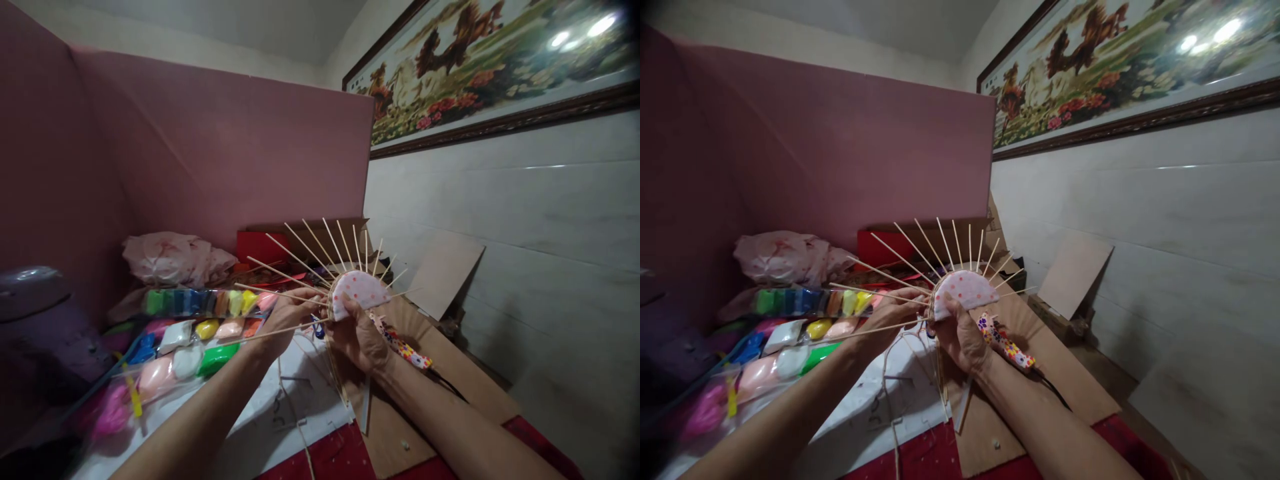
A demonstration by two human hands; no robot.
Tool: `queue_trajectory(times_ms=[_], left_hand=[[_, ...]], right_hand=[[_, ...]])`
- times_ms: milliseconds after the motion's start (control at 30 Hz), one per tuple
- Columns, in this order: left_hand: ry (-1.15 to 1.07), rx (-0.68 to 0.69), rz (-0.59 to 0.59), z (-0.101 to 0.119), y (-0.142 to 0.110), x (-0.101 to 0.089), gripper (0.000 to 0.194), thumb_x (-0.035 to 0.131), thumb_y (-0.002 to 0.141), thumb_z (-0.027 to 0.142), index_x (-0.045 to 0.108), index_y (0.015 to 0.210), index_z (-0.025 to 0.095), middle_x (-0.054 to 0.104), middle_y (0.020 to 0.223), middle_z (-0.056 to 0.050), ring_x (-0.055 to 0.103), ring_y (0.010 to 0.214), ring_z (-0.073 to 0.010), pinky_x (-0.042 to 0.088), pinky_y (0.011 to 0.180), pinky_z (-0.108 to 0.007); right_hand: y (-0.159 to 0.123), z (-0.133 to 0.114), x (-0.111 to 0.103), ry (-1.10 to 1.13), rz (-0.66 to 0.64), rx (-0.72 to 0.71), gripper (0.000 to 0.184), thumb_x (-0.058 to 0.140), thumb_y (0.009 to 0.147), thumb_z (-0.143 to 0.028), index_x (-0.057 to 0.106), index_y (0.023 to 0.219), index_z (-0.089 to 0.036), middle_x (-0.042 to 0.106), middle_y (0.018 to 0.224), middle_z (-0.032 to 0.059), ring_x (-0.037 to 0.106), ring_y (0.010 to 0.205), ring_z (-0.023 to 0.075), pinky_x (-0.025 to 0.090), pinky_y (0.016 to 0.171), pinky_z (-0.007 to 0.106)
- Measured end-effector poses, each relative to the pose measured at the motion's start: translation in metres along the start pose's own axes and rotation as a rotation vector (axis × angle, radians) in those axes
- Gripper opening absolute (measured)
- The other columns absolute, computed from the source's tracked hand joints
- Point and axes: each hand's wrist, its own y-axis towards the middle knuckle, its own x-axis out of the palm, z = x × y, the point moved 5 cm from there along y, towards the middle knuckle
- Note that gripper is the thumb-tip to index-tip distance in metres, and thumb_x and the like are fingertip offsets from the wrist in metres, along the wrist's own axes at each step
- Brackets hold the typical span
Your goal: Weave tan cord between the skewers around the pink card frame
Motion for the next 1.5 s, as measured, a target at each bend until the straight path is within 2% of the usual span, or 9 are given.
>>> queue_trajectory(times_ms=[200, 433, 700, 867, 933, 1100, 1267, 1400, 1500], left_hand=[[0.063, 0.020, -0.151, 0.018, -0.002, 0.000, 0.018, 0.063, 0.068, 0.023, 0.067, 0.081, 0.012, 0.062, 0.072, -0.005, 0.045, 0.053, -0.0068, 0.031, 0.049, -0.020], [0.024, 0.007, -0.209, 0.017, -0.004, 0.002, 0.016, 0.066, 0.066, 0.022, 0.061, 0.076, 0.011, 0.060, 0.069, -0.003, 0.054, 0.057, -0.0111, 0.041, 0.055, -0.024], [0.171, 0.065, -0.072, 0.026, -0.001, -0.003, 0.017, 0.066, 0.063, 0.024, 0.054, 0.070, 0.013, 0.056, 0.065, 0.000, 0.054, 0.056, -0.0100, 0.041, 0.053, -0.022], [0.220, 0.136, 0.012, 0.024, 0.001, -0.007, 0.014, 0.062, 0.066, 0.024, 0.053, 0.066, 0.014, 0.052, 0.058, 0.003, 0.047, 0.051, -0.0069, 0.036, 0.049, -0.019], [0.240, 0.194, 0.054, 0.023, 0.001, -0.010, 0.014, 0.063, 0.066, 0.024, 0.055, 0.065, 0.013, 0.052, 0.058, 0.003, 0.046, 0.053, -0.0073, 0.036, 0.050, -0.020], [0.359, 0.292, 0.065, 0.027, 0.000, -0.010, 0.012, 0.061, 0.069, 0.025, 0.059, 0.065, 0.013, 0.055, 0.060, 0.001, 0.049, 0.056, -0.0086, 0.039, 0.053, -0.020], [0.395, 0.359, 0.058, 0.032, -0.003, -0.004, 0.012, 0.064, 0.067, 0.025, 0.062, 0.066, 0.013, 0.061, 0.064, -0.002, 0.054, 0.060, -0.0111, 0.041, 0.055, -0.021], [0.444, 0.389, 0.068, 0.030, -0.002, -0.005, 0.013, 0.059, 0.071, 0.025, 0.062, 0.065, 0.013, 0.060, 0.062, -0.002, 0.053, 0.057, -0.0107, 0.041, 0.053, -0.021], [0.500, 0.436, 0.079, 0.028, -0.001, -0.006, 0.013, 0.058, 0.072, 0.023, 0.062, 0.064, 0.014, 0.060, 0.062, -0.002, 0.052, 0.057, -0.0101, 0.040, 0.053, -0.020]], right_hand=[[-0.004, 0.005, 0.001, 0.046, -0.033, 0.075, 0.007, 0.061, 0.071, -0.022, 0.059, 0.078, -0.019, 0.062, 0.074, -0.0019, 0.055, 0.066, 0.0108, 0.044, 0.062, 0.024], [-0.006, 0.009, 0.002, -0.061, -0.136, 0.128, 0.011, 0.059, 0.075, -0.028, 0.060, 0.076, -0.017, 0.060, 0.069, -0.0013, 0.052, 0.063, 0.0107, 0.041, 0.064, 0.026], [-0.003, 0.008, -0.008, -0.144, -0.089, 0.128, 0.008, 0.061, 0.072, -0.024, 0.061, 0.076, -0.017, 0.060, 0.068, -0.0033, 0.051, 0.060, 0.0090, 0.040, 0.058, 0.023], [-0.006, 0.007, -0.004, -0.159, -0.129, 0.206, 0.012, 0.061, 0.070, -0.023, 0.063, 0.077, -0.014, 0.065, 0.068, 0.0014, 0.058, 0.064, 0.0125, 0.041, 0.055, 0.023], [-0.007, 0.005, -0.003, -0.180, -0.133, 0.195, 0.013, 0.059, 0.072, -0.022, 0.064, 0.077, -0.011, 0.065, 0.066, 0.0030, 0.059, 0.062, 0.0127, 0.042, 0.053, 0.022], [-0.004, 0.000, -0.007, -0.180, -0.054, 0.097, 0.009, 0.064, 0.068, -0.018, 0.064, 0.074, -0.011, 0.066, 0.065, 0.0012, 0.061, 0.059, 0.0126, 0.047, 0.057, 0.024], [-0.003, -0.003, -0.012, -0.005, 0.136, 0.074, 0.024, 0.071, 0.063, -0.027, 0.063, 0.082, -0.017, 0.069, 0.077, 0.0007, 0.063, 0.069, 0.0130, 0.051, 0.060, 0.024], [-0.004, -0.010, -0.015, 0.065, 0.251, 0.055, 0.023, 0.070, 0.059, -0.012, 0.062, 0.080, -0.017, 0.069, 0.072, -0.0012, 0.062, 0.060, 0.0110, 0.052, 0.058, 0.023], [-0.004, -0.012, -0.016, 0.078, 0.246, 0.064, 0.022, 0.067, 0.059, -0.005, 0.062, 0.077, -0.016, 0.069, 0.069, -0.0020, 0.062, 0.058, 0.0104, 0.052, 0.056, 0.022]])
